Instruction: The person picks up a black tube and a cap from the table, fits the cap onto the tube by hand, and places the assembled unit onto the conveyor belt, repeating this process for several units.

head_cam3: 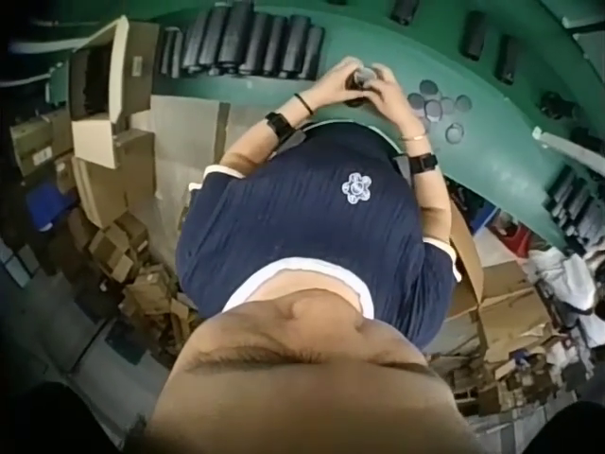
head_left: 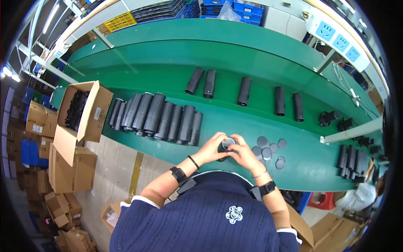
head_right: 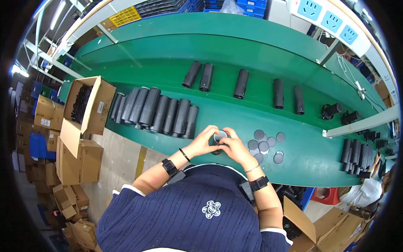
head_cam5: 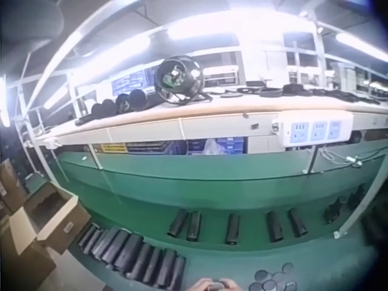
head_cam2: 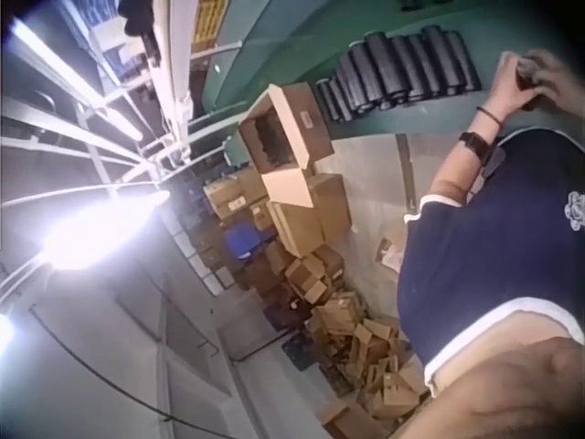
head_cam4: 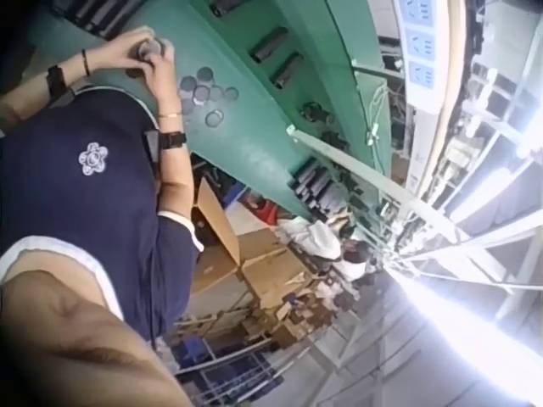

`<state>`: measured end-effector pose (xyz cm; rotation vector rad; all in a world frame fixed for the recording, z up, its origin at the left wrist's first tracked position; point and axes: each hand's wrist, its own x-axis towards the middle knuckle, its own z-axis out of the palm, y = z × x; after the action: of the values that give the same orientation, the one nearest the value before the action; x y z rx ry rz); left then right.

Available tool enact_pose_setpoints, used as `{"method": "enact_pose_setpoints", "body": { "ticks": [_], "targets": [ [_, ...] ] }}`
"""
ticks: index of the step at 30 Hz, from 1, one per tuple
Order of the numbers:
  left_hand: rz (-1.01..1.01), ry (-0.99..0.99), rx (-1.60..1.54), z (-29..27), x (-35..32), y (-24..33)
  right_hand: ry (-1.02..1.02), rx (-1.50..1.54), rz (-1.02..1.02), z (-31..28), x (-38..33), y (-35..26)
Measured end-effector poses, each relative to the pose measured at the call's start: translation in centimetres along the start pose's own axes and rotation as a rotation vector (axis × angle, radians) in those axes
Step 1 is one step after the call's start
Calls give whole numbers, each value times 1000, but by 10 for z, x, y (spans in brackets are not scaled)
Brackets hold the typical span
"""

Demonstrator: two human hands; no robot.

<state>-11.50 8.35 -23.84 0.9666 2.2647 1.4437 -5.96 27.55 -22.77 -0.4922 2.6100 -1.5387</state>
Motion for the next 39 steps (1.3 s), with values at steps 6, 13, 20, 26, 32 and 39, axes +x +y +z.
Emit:
{"method": "enact_pose_setpoints", "body": {
  "ticks": [6,13,20,26,32,39],
  "targets": [
    [53,-123,-96,-9,0,-16,2,-10,41,4,-5,-6],
    [75,-162,-134,-17,15,-18,99,38,78,3,1,-8],
    [100,-127,-48,-21,10,-25,95,53,130,13,5,-18],
    [84,-182,-58,-21,5,-22,66,-5,168,14,5,-20],
    [80,-164,-62,-18,0,-18,-12,-46,173,9,5,-25],
    [102,-202,3,-21,0,-12,-13,-226,151,16,0,-31]
  ]
}}
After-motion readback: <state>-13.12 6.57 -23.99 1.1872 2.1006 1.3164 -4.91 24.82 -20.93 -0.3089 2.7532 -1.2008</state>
